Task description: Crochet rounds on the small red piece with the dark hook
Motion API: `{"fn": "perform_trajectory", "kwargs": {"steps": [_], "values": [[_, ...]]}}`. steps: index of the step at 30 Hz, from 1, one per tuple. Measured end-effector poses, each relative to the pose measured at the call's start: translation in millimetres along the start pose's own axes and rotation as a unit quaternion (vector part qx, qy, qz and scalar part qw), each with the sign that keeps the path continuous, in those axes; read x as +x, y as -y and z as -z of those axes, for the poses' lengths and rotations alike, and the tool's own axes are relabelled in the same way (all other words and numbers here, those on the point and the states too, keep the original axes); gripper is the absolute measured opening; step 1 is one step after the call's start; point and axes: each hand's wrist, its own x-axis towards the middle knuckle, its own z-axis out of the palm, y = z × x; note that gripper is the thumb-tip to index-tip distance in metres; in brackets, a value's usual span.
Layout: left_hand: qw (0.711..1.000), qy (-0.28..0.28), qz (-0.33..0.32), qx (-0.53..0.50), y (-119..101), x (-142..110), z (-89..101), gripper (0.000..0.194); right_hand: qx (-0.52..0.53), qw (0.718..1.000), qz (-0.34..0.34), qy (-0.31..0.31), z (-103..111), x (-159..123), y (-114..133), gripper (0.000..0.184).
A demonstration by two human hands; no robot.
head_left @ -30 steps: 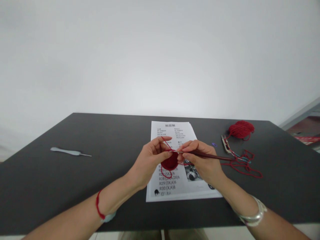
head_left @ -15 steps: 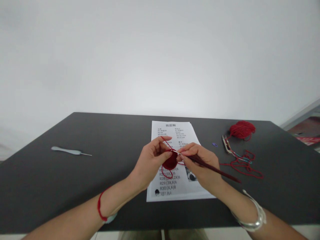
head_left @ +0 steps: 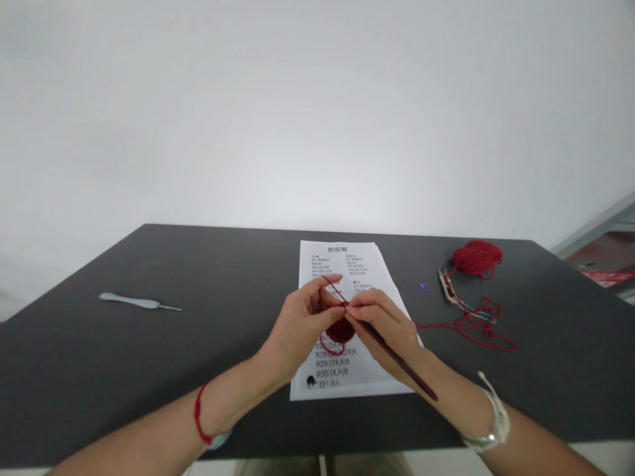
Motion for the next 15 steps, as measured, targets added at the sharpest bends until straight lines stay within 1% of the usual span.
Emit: {"fn": "perform_trajectory", "kwargs": {"steps": [3, 4, 5, 6, 8, 11, 13, 15], "values": [[0.986, 0.044, 0.113, -0.114, -1, 4, 2.4, 0.047, -0.025, 0.993, 0.106, 0.049, 5, 1, -8, 0.017], [0.981, 0.048, 0.135, -0.133, -1, 5, 2.6, 0.047, -0.044, 0.989, 0.125, 0.059, 5, 1, -8, 0.017], [0.979, 0.043, 0.14, -0.139, -1, 6, 2.4, 0.046, -0.068, 0.987, 0.129, 0.063, 5, 1, -7, 0.017], [0.982, 0.034, 0.127, -0.135, -1, 6, 1.8, 0.045, -0.094, 0.986, 0.12, 0.063, 3, 1, -5, 0.016], [0.993, 0.008, 0.069, -0.098, 0, 5, 0.4, 0.044, -0.122, 0.988, 0.08, 0.058, 0, 0, 1, 0.014], [1.0, -0.023, -0.018, -0.006, 1, 5, -0.1, 0.045, -0.077, 0.996, 0.021, 0.029, -4, -1, 9, 0.013], [0.995, -0.041, -0.067, 0.063, 2, 5, 1.9, 0.045, -0.039, 0.999, -0.005, 0.004, -4, -1, 11, 0.015], [0.984, -0.055, -0.11, 0.132, 3, 6, 5.1, 0.042, -0.018, 1.0, -0.02, -0.003, -2, -1, 11, 0.017]]}}
